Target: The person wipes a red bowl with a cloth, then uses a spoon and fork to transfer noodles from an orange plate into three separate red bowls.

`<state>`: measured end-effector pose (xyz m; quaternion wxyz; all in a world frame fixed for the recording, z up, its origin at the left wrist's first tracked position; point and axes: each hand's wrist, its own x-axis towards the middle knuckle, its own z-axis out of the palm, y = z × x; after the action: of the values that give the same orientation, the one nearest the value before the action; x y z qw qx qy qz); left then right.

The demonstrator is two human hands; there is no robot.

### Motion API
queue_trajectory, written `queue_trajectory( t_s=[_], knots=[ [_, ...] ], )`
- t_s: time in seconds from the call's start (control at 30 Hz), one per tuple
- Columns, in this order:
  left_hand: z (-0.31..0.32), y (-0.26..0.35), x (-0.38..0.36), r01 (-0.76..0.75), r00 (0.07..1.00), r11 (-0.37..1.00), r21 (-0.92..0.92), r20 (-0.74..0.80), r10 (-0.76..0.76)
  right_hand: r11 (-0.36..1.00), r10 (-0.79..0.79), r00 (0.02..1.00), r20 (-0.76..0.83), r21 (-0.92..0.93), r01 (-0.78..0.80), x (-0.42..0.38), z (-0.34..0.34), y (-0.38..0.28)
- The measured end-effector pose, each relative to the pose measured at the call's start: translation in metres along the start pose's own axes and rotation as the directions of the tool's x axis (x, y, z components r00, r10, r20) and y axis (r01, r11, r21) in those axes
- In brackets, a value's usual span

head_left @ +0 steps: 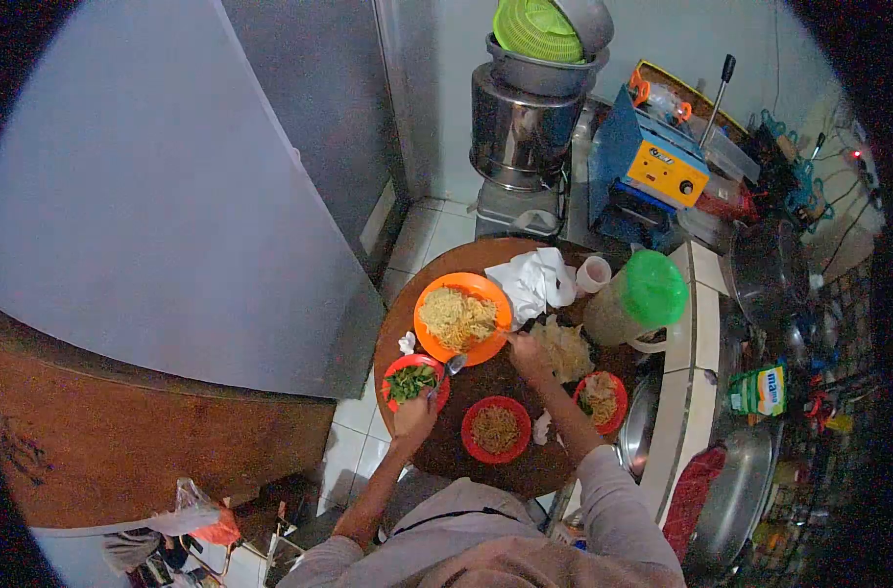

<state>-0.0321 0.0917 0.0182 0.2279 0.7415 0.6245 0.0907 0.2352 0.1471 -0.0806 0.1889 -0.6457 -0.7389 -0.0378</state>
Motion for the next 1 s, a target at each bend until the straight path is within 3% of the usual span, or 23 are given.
queue_trajectory(
  t_s=[0.07, 0.13, 0.17, 0.23, 0.37, 0.4, 0.43, 0.47, 0.53, 0.57, 0.63, 0.67, 0.73, 0.83, 0.87, 0.93, 0.97, 1.0],
  knots=[
    [-0.002, 0.003, 0.0, 0.007, 1.0, 1.0, 0.005, 0.026, -0.007, 0.997, -0.061, 0.998, -0.029, -0.053, 0.06, 0.012, -0.007, 0.001],
    [-0.005, 0.006, 0.001, 0.061, 0.994, 0.998, 0.025, 0.087, -0.063, 0.974, 0.153, 0.909, 0.388, 0.097, -0.205, 0.039, -0.053, -0.024],
    [-0.004, 0.005, 0.001, 0.06, 0.994, 0.998, 0.026, 0.088, -0.062, 0.973, 0.155, 0.909, 0.387, 0.098, -0.207, 0.038, -0.049, -0.021],
    [-0.002, 0.004, 0.0, 0.02, 1.0, 0.999, -0.033, 0.018, -0.02, 0.919, 0.226, 0.831, 0.508, 0.172, -0.355, 0.036, -0.042, -0.015],
    [-0.006, 0.005, -0.003, 0.018, 1.0, 0.999, -0.041, 0.015, -0.017, 0.916, 0.329, 0.771, 0.545, 0.014, -0.401, 0.026, -0.016, -0.01],
    [-0.003, 0.003, -0.003, 0.029, 0.999, 0.999, -0.02, 0.029, -0.028, 0.799, 0.244, 0.832, 0.499, 0.383, -0.464, 0.005, 0.026, 0.017],
    [-0.001, 0.001, -0.003, 0.039, 0.998, 0.999, 0.003, 0.042, -0.04, 0.563, 0.187, 0.891, 0.415, 0.698, -0.443, -0.006, 0.049, 0.032],
    [0.001, 0.0, -0.003, 0.036, 0.998, 0.999, 0.003, 0.042, -0.036, 0.563, 0.189, 0.891, 0.413, 0.697, -0.443, 0.002, 0.033, 0.022],
    [0.003, -0.002, -0.003, 0.03, 0.999, 1.0, 0.009, 0.038, -0.03, 0.862, 0.27, 0.763, 0.587, 0.207, -0.464, 0.026, -0.018, -0.008],
    [0.001, -0.002, -0.003, 0.031, 0.999, 0.999, 0.008, 0.035, -0.031, 0.863, 0.268, 0.765, 0.586, 0.207, -0.461, 0.024, -0.017, -0.008],
    [0.0, -0.003, -0.005, -0.026, 1.0, 1.0, 0.003, 0.011, 0.026, 0.741, 0.278, 0.791, 0.544, 0.402, -0.537, 0.012, -0.013, -0.003],
    [0.0, -0.003, -0.005, -0.024, 1.0, 1.0, 0.001, 0.011, 0.024, 0.743, 0.277, 0.791, 0.546, 0.401, -0.536, 0.009, -0.01, 0.0],
    [0.003, -0.004, -0.005, -0.01, 0.999, 1.0, -0.021, -0.043, 0.009, 0.453, 0.179, 0.866, 0.467, 0.742, -0.493, 0.003, -0.001, 0.008],
    [0.007, -0.013, -0.006, -0.068, 0.992, 0.995, -0.067, -0.107, 0.061, 0.398, 0.226, 0.878, 0.421, 0.783, -0.478, 0.001, 0.011, 0.02],
    [0.009, -0.015, -0.006, -0.071, 0.992, 0.995, -0.069, -0.109, 0.063, 0.401, 0.226, 0.879, 0.419, 0.783, -0.476, 0.0, 0.011, 0.023],
    [0.007, -0.016, -0.008, -0.017, 0.999, 0.999, -0.033, -0.051, 0.015, 0.571, 0.314, 0.818, 0.482, 0.592, -0.568, 0.014, -0.031, 0.004],
    [0.007, -0.016, -0.009, -0.019, 0.998, 0.999, -0.035, -0.056, 0.017, 0.574, 0.314, 0.821, 0.477, 0.593, -0.564, 0.019, -0.055, -0.007],
    [0.006, -0.016, -0.01, -0.021, 0.998, 0.999, -0.038, -0.057, 0.019, 0.647, 0.314, 0.874, 0.37, 0.59, -0.482, 0.024, -0.078, -0.018]
  ],
)
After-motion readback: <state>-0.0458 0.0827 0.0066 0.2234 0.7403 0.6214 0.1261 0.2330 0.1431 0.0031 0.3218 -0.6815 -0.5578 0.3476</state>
